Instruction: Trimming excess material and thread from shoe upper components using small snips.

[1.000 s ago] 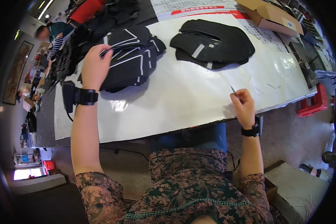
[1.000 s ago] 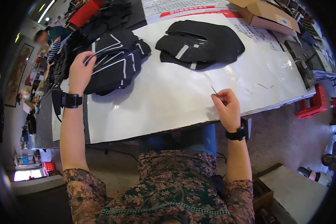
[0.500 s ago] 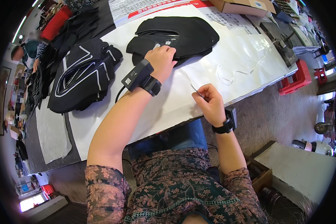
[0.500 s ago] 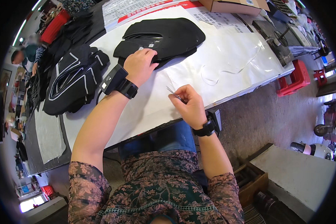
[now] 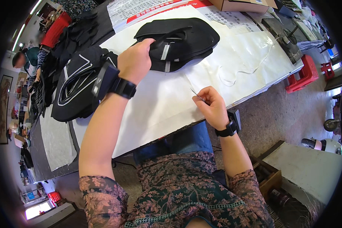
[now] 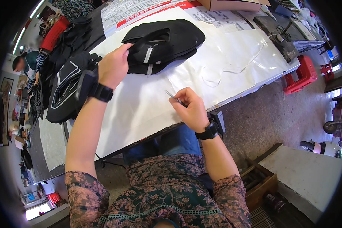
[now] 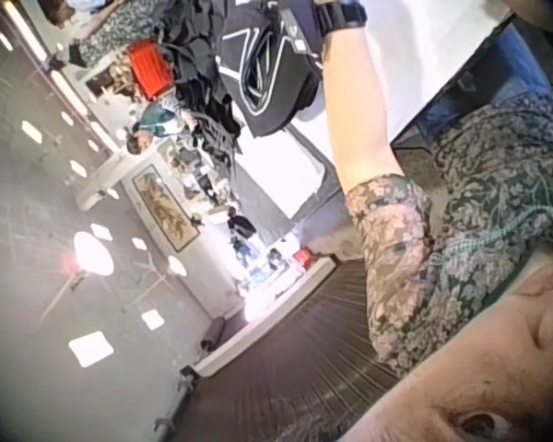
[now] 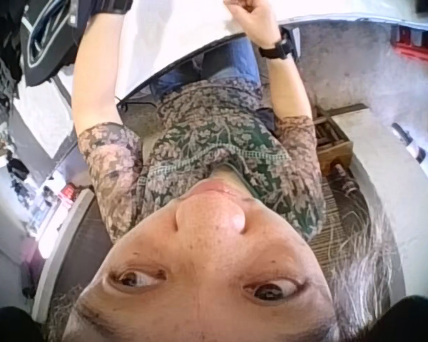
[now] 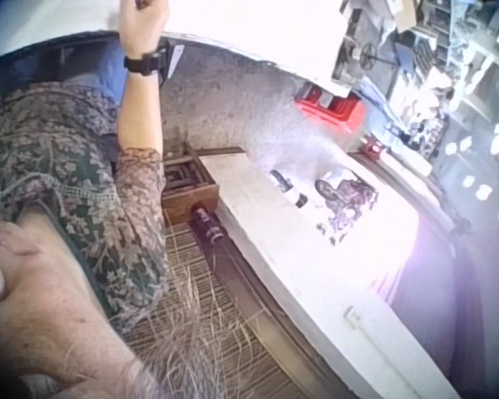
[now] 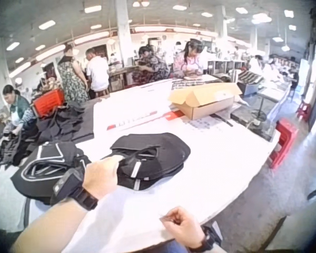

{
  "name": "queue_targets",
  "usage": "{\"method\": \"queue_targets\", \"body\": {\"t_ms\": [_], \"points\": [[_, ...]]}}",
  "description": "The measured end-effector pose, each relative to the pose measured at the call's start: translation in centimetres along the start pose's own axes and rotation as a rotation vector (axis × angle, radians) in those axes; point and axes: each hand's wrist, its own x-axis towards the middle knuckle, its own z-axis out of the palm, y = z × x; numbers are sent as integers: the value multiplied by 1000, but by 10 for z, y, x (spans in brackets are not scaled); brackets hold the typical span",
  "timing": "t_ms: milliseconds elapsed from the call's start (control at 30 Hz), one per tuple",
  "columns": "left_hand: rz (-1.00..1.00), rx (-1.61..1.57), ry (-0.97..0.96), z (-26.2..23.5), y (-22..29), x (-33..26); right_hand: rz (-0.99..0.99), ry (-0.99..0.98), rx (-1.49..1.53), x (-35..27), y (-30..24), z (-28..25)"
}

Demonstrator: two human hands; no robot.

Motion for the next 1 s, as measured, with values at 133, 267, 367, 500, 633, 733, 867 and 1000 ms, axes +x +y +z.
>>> {"method": "queue_targets", "body": {"t_ms": [133, 267, 367, 500, 633, 733, 867, 1000], "points": [[190, -10, 29, -38, -1, -41, 7, 54, -3, 0, 1, -3], [319, -14, -68, -56, -5, -116, 85, 85, -76, 3, -2, -3], [343, -33, -168, -63, 5, -170, 64, 44, -119, 5, -5, -8], [310, -48, -206, -54, 17, -220, 93, 33, -135, 10, -5, -10], [266, -123, -145, -44, 34, -241, 51, 60, -176, 15, -19, -18], [274, -148, -109, -38, 41, -243, -28, 100, -241, 24, -24, -36], [250, -266, -113, -35, 43, -240, -92, 182, -474, 38, -37, -73], [164, -276, -91, -40, 34, -246, -189, 75, -678, 47, -46, -99]]}}
